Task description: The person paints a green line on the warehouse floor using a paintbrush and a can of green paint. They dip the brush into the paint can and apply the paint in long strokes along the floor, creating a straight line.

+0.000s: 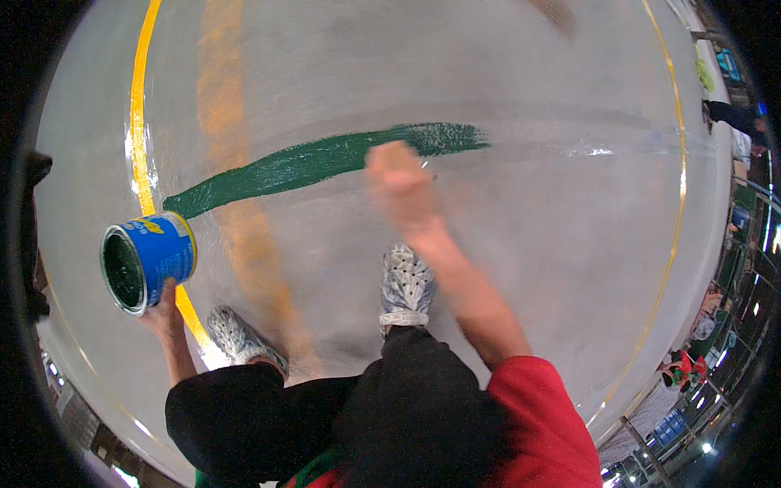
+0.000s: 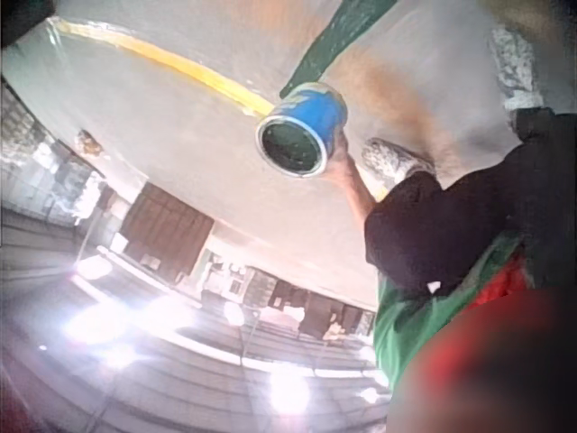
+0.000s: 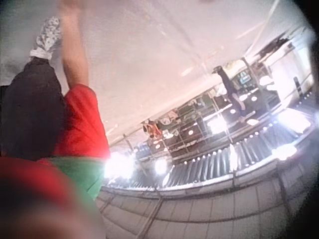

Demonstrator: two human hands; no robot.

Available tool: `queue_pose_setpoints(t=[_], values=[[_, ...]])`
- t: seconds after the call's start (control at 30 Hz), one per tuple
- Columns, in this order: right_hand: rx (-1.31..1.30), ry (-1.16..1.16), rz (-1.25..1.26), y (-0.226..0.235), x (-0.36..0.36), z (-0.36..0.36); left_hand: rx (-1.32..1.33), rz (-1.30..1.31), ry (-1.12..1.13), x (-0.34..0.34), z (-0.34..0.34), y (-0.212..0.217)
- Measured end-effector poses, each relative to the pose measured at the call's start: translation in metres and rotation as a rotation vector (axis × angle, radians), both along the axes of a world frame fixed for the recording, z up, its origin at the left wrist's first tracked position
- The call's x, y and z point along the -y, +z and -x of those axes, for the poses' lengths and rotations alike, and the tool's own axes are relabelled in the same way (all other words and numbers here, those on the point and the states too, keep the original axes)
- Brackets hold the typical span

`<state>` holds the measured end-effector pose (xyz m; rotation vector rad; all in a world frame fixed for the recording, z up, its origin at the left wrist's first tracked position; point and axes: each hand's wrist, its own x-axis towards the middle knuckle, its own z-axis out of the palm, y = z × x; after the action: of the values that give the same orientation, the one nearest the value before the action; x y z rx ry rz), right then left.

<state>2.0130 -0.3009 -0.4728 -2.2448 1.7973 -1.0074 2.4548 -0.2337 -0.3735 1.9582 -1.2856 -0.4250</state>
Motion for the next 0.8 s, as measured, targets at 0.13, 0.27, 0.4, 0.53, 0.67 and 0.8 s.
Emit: queue_pose_setpoints(t=[0.13,0.27,0.4,0.53,0.67,0.8], values=[[0.605,0.074,-0.19,0.007,0.007,-0.07,0.006,0.101,-0.082,0.014,0.01,0.05],[0.575,-0.115,-0.213,0.013,0.016,-0.007,0.11,0.027,-0.143,0.017,0.006,0.077],[0.328,-0.4,-0.165,0.016,0.01,0.112,0.223,-0.132,-0.182,0.019,0.01,0.063],[-0.112,-0.553,-0.045,0.024,0.013,0.178,0.058,-0.231,-0.297,0.027,0.039,0.032],[-0.106,-0.395,-0.157,0.023,0.012,0.107,-0.033,-0.242,-0.291,0.029,0.08,0.009],[0.257,-0.016,-0.146,0.014,0.009,-0.022,-0.072,-0.203,-0.302,0.029,0.108,-0.004]])
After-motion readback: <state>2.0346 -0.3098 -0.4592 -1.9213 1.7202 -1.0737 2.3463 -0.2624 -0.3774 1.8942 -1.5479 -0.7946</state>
